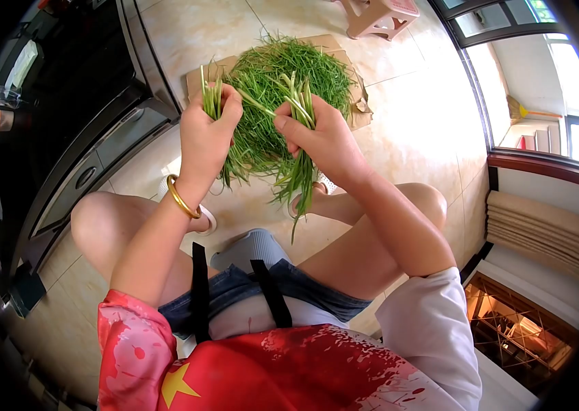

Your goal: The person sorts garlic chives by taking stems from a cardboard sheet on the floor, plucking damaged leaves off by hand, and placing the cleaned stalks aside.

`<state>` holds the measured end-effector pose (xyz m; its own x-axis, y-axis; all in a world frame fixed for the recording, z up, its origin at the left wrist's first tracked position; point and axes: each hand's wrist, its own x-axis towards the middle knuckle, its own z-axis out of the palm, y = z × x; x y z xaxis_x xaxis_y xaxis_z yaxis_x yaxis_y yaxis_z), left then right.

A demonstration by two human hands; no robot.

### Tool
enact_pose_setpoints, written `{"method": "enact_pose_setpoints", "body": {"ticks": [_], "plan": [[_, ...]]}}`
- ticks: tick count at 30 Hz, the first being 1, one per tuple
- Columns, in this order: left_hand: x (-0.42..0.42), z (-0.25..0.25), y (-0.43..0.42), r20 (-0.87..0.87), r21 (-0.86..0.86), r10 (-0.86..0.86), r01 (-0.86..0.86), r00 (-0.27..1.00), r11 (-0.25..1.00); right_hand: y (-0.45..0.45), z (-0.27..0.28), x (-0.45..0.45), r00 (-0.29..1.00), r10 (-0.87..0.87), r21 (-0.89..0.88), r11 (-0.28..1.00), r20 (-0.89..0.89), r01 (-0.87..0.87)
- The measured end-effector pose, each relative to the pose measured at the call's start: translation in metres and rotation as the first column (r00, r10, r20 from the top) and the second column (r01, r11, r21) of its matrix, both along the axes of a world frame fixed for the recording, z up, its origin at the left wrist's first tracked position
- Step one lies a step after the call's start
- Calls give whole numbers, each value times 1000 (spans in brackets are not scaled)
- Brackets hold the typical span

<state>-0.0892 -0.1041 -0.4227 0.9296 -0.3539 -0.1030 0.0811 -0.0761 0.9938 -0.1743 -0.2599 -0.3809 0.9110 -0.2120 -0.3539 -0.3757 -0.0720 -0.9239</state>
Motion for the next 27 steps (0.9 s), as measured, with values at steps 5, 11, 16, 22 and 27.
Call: {"method": "enact_pose_setpoints", "body": {"ticks": [5,11,16,22,27], "plan": [[-13,-2,-3,48,4,-170,170,984,985,2,-7,-1,999,7,-252,968,51,7],[-14,6,-4,-171,99,-269,289,948,952,2,-12,-2,997,65,-459,888,51,-35],[-13,6,-6,231,285,-328,259,916,923,-1,-11,-2,997,67,-449,892,44,-40],[-9,1,-9,405,329,-326,196,854,924,-1,5,-3,999,34,-263,964,-34,-42],[1,-3,-20,472,336,-297,143,830,931,-10,0,-8,999,3,-117,993,-47,-9]]}}
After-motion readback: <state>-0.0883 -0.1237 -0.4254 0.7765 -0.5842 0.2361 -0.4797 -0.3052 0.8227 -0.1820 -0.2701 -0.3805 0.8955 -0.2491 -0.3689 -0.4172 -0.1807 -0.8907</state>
